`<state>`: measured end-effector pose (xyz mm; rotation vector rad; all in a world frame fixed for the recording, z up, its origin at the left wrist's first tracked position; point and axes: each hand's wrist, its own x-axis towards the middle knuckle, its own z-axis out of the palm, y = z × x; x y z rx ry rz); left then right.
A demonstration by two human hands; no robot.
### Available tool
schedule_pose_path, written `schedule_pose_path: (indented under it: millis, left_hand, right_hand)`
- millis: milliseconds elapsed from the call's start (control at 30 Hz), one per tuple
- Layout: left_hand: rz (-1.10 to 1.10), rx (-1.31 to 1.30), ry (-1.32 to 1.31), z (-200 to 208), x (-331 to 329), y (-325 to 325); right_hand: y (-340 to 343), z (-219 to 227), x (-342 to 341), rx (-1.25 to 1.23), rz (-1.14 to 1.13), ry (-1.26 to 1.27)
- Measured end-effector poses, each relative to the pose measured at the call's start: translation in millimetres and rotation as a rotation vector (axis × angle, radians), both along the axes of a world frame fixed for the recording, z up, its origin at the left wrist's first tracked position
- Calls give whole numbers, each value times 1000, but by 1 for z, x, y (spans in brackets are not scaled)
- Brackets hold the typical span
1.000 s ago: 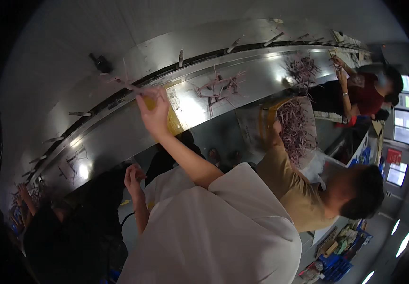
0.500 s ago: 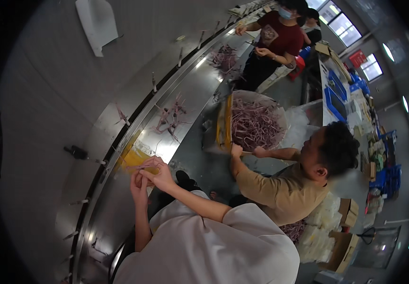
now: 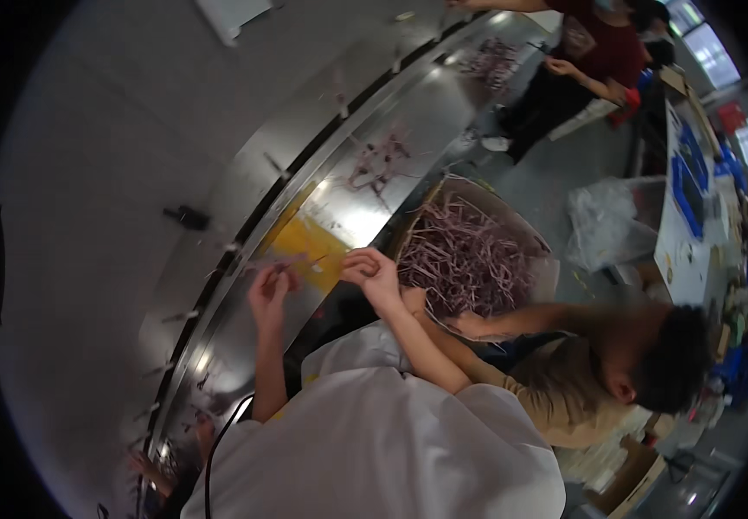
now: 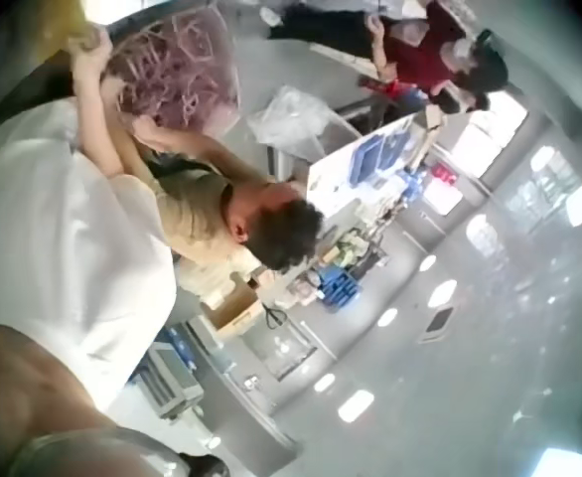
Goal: Manual assembly of thin plastic wire-like components into fixtures on a moving factory conveyor belt.
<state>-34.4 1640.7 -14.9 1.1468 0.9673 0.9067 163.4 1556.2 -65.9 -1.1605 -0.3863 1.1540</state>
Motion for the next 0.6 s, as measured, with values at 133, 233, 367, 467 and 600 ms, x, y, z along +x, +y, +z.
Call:
schedule_pose_path:
  millis: [133, 233, 367, 467, 600]
  left_hand:
    - [14, -130, -18, -16, 35, -3]
    - [-12, -186, 0, -22, 58, 4]
    - [-67, -105, 12, -21, 83, 25]
    - [8, -5, 98, -19, 96, 43]
    - [111, 40, 291, 26, 93, 66]
  right_hand:
    - [19, 21, 0, -99, 117, 149]
    - [47, 17, 2, 14, 173, -213]
    - [82, 40, 31, 58, 181, -242]
    - [106, 35, 53, 108, 314, -180]
    - [151, 53, 46, 163, 415, -138]
